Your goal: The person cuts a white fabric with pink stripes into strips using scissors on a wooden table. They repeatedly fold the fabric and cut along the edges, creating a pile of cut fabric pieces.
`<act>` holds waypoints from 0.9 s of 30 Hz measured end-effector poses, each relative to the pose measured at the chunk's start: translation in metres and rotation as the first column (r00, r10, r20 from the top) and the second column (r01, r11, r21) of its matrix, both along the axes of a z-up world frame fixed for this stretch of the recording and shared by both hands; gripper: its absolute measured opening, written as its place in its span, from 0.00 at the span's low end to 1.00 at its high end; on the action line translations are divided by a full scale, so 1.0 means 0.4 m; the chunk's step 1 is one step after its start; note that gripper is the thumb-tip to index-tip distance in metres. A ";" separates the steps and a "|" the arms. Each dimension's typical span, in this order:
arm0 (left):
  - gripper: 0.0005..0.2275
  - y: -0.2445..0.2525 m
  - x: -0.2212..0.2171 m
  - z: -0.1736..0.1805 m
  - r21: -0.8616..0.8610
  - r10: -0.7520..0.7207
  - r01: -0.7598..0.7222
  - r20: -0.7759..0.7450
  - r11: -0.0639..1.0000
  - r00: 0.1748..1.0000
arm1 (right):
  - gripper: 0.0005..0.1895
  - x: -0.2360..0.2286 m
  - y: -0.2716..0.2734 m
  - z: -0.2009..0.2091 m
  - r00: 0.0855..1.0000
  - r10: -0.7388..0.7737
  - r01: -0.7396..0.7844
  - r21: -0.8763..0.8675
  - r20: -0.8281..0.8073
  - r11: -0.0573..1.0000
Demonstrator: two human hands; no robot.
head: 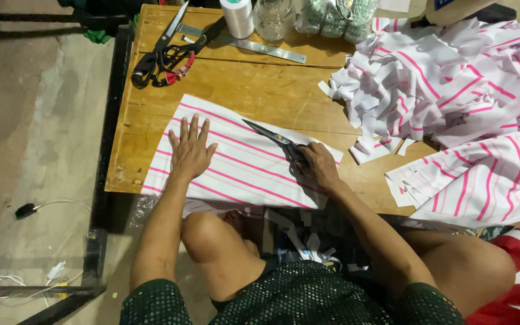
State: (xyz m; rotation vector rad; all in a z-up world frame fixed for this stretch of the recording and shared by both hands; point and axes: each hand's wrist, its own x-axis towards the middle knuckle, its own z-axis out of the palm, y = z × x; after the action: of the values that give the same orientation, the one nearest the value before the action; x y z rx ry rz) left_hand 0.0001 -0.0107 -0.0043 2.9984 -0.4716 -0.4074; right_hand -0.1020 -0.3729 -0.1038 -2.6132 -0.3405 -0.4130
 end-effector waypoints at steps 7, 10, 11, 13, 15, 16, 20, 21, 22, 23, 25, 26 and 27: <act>0.30 0.013 0.113 -0.023 0.041 -0.044 0.042 0.031 0.998 0.999 | 0.25 0.052 0.016 -0.050 1.000 -0.012 0.012 -0.023 0.005 1.000; 0.30 0.014 0.116 -0.034 0.056 -0.052 0.050 0.034 0.997 0.998 | 0.26 0.055 0.020 -0.052 1.000 -0.019 0.018 -0.060 -0.011 0.998; 0.30 0.017 0.115 -0.042 0.082 -0.089 0.080 0.100 0.993 0.991 | 0.25 0.056 0.023 -0.049 0.998 -0.037 0.034 -0.073 -0.045 0.997; 0.30 0.026 0.126 -0.098 0.110 -0.119 0.101 0.172 0.989 0.978 | 0.24 0.056 0.028 -0.041 0.996 -0.049 0.042 -0.087 -0.072 0.995; 0.24 0.040 0.146 -0.199 0.284 -0.391 0.287 0.440 0.915 0.809 | 0.24 0.046 0.033 -0.035 0.991 -0.078 0.068 -0.087 -0.108 0.994; 0.24 0.019 0.143 -0.216 0.285 -0.385 0.281 0.441 0.917 0.810 | 0.24 0.054 0.031 -0.043 0.992 -0.071 0.062 -0.087 -0.106 0.994; 0.30 -0.108 0.101 -0.156 0.097 0.006 -0.016 0.109 0.995 0.994 | 0.23 0.062 0.027 -0.050 0.988 -0.070 0.052 -0.130 -0.136 0.990; 0.37 -0.146 0.088 -0.105 0.059 0.154 -0.149 -0.084 0.987 0.985 | 0.23 0.071 0.029 -0.041 0.985 -0.062 0.039 -0.145 -0.159 0.989; 0.37 -0.176 0.047 -0.076 0.061 0.162 -0.157 -0.080 0.986 0.984 | 0.23 0.073 0.029 -0.033 0.986 -0.054 0.031 -0.142 -0.155 0.989; 0.37 -0.208 0.009 -0.046 0.002 0.226 -0.226 -0.084 0.974 0.971 | 0.23 0.076 0.028 -0.024 0.976 -0.053 0.021 -0.151 -0.213 0.988; 0.36 -0.280 -0.084 0.010 -0.055 0.290 -0.295 -0.089 0.954 0.953 | 0.23 0.080 0.027 -0.009 0.962 -0.051 0.009 -0.156 -0.267 0.988; 0.35 -0.321 -0.140 0.035 -0.134 0.324 -0.331 -0.071 0.934 0.943 | 0.22 0.083 0.027 -0.002 0.958 -0.043 -0.004 -0.163 -0.282 0.987; 0.35 -0.364 -0.199 0.057 -0.213 0.357 -0.361 -0.058 0.908 0.932 | 0.21 0.081 0.024 0.002 0.953 -0.038 -0.015 -0.172 -0.299 0.985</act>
State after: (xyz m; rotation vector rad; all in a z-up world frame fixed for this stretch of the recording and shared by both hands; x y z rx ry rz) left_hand -0.0796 -0.1561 0.0185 2.7750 0.0426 -0.3245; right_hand -0.0698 -0.3634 -0.1028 -2.7931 -0.2670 0.0183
